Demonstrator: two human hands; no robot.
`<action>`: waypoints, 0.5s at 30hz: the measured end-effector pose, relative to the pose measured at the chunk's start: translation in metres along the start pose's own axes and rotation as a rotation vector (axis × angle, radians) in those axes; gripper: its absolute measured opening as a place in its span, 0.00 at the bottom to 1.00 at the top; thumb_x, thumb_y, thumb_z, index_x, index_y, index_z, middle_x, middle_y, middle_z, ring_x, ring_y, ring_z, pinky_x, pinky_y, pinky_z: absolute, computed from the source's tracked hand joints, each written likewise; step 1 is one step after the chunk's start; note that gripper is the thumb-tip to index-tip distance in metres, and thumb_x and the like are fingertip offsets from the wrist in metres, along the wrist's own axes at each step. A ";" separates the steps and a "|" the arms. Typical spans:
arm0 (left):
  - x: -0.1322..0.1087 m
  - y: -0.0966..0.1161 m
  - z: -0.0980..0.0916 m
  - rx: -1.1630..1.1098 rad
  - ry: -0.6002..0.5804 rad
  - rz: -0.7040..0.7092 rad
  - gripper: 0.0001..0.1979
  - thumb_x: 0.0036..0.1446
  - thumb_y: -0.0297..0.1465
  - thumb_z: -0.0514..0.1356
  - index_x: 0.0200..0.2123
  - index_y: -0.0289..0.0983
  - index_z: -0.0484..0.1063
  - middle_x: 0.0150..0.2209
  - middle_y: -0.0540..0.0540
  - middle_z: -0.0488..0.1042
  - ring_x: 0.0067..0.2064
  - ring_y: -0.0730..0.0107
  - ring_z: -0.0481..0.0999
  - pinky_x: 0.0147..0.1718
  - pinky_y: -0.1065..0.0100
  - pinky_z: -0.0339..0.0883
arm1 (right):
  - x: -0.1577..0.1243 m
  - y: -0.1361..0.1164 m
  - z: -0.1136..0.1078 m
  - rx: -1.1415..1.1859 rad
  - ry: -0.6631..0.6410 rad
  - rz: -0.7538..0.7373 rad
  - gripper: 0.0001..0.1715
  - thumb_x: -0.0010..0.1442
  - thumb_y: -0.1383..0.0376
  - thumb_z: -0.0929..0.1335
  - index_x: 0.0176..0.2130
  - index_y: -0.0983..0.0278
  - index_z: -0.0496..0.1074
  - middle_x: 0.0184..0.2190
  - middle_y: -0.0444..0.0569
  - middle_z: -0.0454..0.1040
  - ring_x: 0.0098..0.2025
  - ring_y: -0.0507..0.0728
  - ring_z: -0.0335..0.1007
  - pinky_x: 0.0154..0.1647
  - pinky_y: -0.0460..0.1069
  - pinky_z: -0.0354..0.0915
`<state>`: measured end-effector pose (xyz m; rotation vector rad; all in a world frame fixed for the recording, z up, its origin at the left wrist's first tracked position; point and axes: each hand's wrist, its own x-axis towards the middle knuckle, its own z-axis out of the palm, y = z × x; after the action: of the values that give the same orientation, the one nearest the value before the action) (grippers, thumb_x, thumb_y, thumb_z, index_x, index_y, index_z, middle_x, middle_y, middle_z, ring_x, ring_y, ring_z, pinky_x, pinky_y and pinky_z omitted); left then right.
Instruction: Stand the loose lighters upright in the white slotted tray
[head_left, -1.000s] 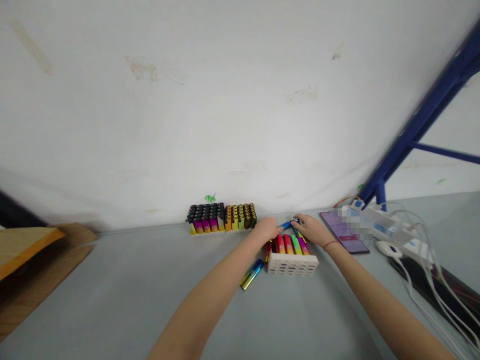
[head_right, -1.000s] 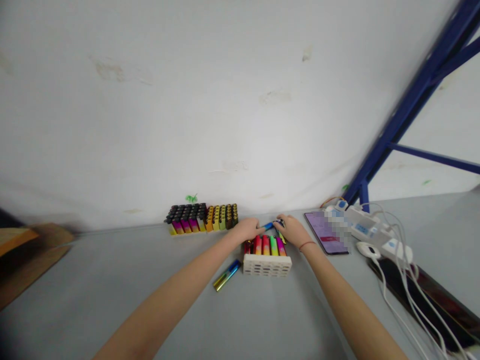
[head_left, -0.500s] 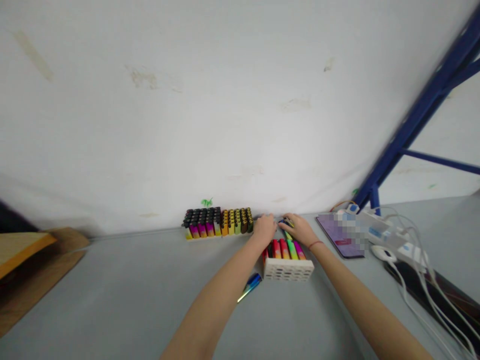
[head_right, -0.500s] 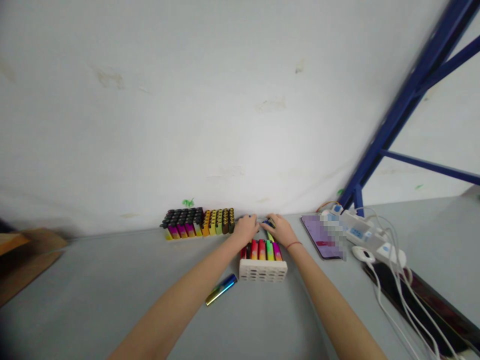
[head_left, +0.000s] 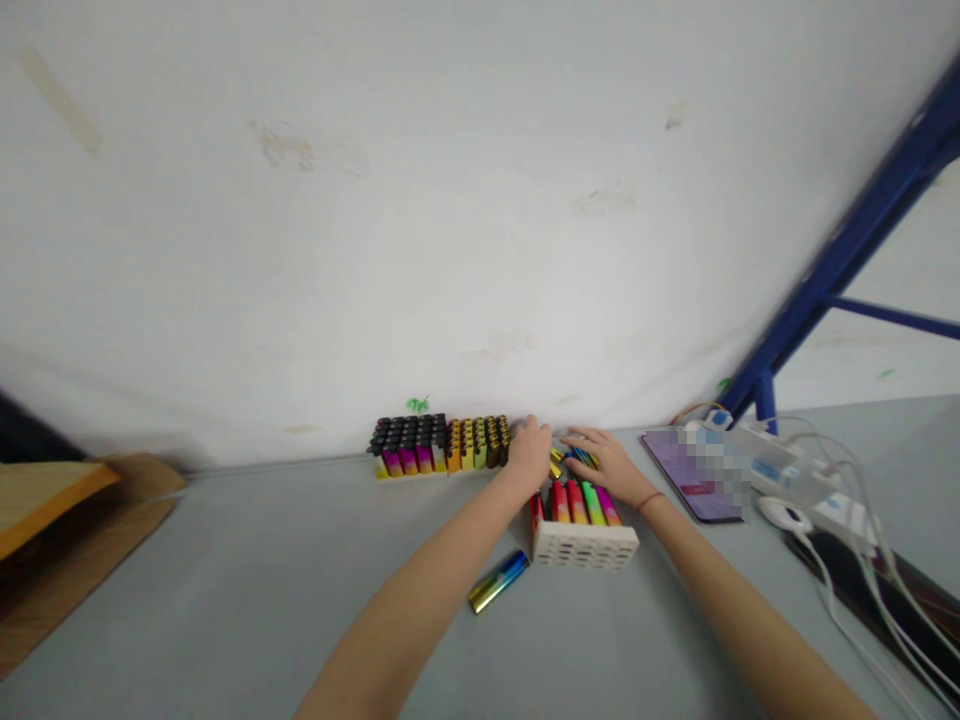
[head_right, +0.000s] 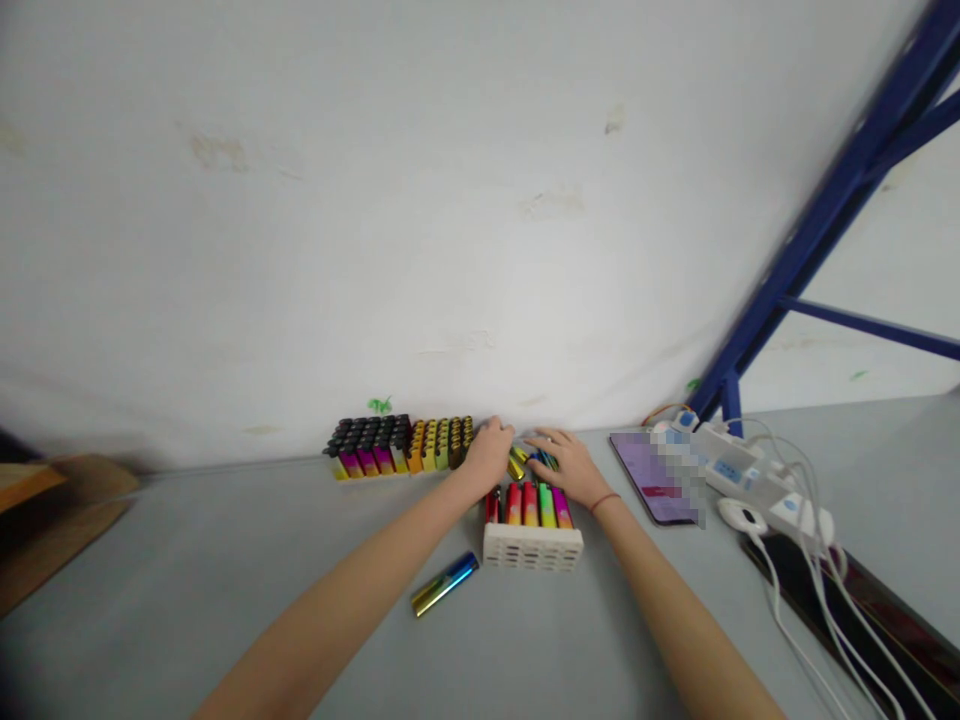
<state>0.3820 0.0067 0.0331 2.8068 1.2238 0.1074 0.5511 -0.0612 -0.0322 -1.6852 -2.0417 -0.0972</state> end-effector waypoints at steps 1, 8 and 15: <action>-0.002 -0.002 -0.004 0.019 -0.013 0.039 0.13 0.63 0.19 0.51 0.48 0.31 0.71 0.49 0.35 0.68 0.48 0.57 0.74 0.45 0.64 0.69 | 0.004 0.000 0.000 0.029 -0.045 -0.042 0.21 0.63 0.58 0.63 0.52 0.61 0.73 0.54 0.55 0.70 0.56 0.62 0.64 0.58 0.59 0.59; -0.028 -0.028 -0.021 0.181 -0.148 0.383 0.14 0.62 0.19 0.54 0.47 0.34 0.73 0.45 0.40 0.75 0.45 0.59 0.77 0.44 0.66 0.71 | 0.009 0.003 -0.004 0.092 -0.080 -0.092 0.18 0.61 0.60 0.64 0.46 0.61 0.77 0.52 0.57 0.72 0.54 0.63 0.67 0.57 0.60 0.61; -0.044 -0.029 -0.019 0.258 -0.238 0.320 0.13 0.63 0.20 0.52 0.44 0.30 0.75 0.44 0.37 0.75 0.44 0.56 0.78 0.42 0.65 0.72 | -0.006 0.009 -0.011 0.107 -0.096 0.013 0.20 0.61 0.56 0.64 0.48 0.62 0.77 0.50 0.57 0.74 0.52 0.63 0.69 0.56 0.59 0.63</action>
<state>0.3293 -0.0049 0.0478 3.0969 0.7815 -0.3828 0.5638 -0.0685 -0.0270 -1.6663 -2.0659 0.0976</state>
